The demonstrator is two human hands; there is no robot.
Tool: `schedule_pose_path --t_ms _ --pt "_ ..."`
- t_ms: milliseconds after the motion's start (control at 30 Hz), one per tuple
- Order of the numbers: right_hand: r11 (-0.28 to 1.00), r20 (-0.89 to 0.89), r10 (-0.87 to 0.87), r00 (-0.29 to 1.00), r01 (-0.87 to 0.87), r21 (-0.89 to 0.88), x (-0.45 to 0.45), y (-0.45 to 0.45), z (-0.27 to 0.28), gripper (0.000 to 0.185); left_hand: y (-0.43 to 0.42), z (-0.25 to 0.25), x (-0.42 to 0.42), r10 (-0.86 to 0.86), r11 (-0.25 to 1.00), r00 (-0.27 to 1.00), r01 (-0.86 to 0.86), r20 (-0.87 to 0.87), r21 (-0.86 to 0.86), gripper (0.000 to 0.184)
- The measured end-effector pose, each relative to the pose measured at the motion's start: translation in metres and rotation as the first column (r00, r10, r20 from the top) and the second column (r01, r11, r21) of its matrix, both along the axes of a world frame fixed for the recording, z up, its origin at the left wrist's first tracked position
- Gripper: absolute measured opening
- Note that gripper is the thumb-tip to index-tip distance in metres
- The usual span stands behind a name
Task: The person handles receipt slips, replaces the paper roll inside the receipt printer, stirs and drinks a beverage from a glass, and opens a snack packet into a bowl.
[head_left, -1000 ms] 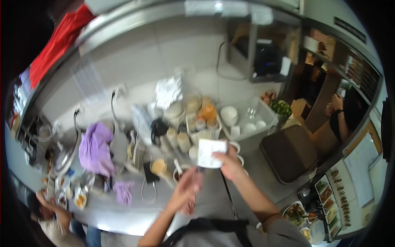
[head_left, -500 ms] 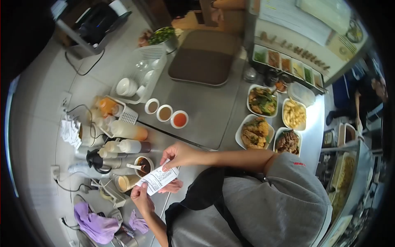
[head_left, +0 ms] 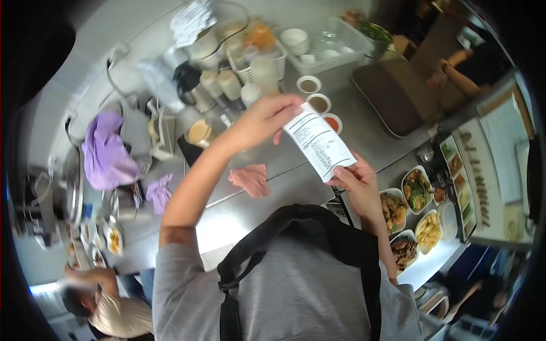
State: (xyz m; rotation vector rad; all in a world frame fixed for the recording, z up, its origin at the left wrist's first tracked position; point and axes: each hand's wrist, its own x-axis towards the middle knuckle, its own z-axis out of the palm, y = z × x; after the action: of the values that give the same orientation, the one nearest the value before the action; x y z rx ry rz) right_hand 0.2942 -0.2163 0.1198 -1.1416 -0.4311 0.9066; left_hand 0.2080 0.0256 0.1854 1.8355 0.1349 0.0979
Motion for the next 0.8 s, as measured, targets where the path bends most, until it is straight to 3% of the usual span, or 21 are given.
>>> schedule_pose_path --t_ms 67,400,800 --pt "1.000 0.033 -0.002 0.999 0.002 0.009 -0.010 0.003 0.005 0.043 0.007 0.004 -0.001 -0.066 0.998 0.998 0.066 0.021 0.023 0.025" --pt "0.983 0.160 -0.173 0.972 0.160 0.090 -0.036 0.023 0.005 0.038 0.016 0.008 -0.026 -0.024 0.997 1.000 0.023 0.006 0.078 0.026" --pt "0.981 0.114 -0.176 0.978 0.165 0.102 -0.037 0.028 -0.008 0.026 0.026 0.004 -0.043 -0.037 0.999 0.999 0.037 -0.016 -0.014 0.016"
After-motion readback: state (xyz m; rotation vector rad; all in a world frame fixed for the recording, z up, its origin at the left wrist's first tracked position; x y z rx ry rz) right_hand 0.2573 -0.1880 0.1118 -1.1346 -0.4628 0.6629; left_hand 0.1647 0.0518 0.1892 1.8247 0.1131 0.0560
